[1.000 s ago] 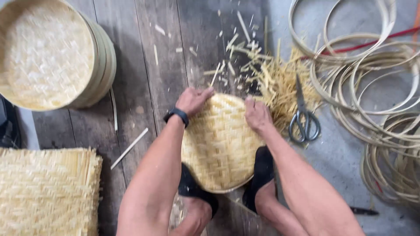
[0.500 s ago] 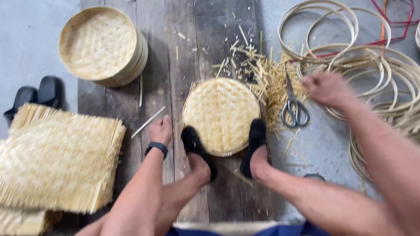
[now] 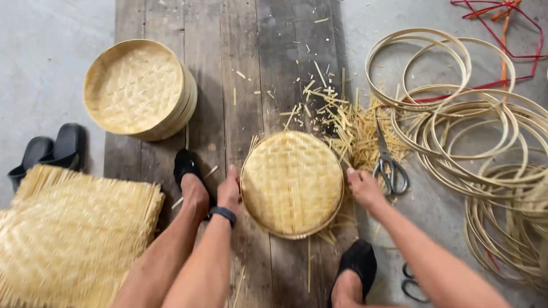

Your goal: Fitting a woven bamboo mat into a circular hoop and trimming the excess strips with scissors.

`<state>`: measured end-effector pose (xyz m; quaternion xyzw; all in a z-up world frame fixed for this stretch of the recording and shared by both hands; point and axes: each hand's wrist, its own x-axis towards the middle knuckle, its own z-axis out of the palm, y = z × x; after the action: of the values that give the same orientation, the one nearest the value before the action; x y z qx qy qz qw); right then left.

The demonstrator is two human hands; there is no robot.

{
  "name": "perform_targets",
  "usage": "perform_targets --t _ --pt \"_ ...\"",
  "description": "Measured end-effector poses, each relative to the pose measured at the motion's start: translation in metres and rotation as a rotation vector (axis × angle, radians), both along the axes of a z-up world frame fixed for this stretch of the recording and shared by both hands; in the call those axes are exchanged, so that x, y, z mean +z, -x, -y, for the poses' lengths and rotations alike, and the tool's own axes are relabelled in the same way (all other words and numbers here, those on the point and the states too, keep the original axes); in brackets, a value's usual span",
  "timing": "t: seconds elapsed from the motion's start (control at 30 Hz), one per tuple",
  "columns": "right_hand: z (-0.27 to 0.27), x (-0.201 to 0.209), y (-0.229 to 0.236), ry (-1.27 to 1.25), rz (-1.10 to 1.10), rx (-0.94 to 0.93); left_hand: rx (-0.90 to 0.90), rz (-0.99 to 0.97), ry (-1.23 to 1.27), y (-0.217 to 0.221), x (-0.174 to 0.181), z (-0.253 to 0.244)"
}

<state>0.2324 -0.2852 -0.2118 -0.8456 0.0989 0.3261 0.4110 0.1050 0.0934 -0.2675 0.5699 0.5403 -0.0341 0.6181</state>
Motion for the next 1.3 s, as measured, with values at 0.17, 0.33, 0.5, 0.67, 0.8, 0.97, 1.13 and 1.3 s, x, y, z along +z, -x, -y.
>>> perform_targets --t 0.17,0.33,0.5,0.67,0.8,0.97,1.13,1.3 --pt "-0.049 -0.034 0.007 -0.302 -0.279 -0.553 0.298 -0.103 0.235 -0.012 -0.008 0.031" --pt "-0.043 0.074 -0.006 -0.856 0.122 -0.514 0.544 0.399 0.163 -0.018 0.092 0.054" --pt "0.007 0.083 -0.015 -0.557 0.076 -0.258 0.181 0.704 0.587 -0.018 0.128 0.052" --pt "0.039 -0.026 0.009 -0.410 0.065 -0.413 -0.073 0.257 0.476 -0.016 0.056 0.067" --pt "0.072 -0.045 0.029 -0.163 0.172 -0.286 -0.218 0.076 0.170 0.020 0.012 0.068" --pt "0.125 -0.077 -0.044 0.408 0.328 -0.089 -0.411 -0.318 -0.287 0.020 -0.022 0.062" --pt "0.132 -0.068 -0.074 0.543 0.074 0.035 -0.391 -0.401 -0.349 0.016 -0.009 0.071" --pt "0.116 -0.066 -0.066 0.532 -0.070 0.106 -0.354 -0.433 -0.348 0.003 0.013 0.080"
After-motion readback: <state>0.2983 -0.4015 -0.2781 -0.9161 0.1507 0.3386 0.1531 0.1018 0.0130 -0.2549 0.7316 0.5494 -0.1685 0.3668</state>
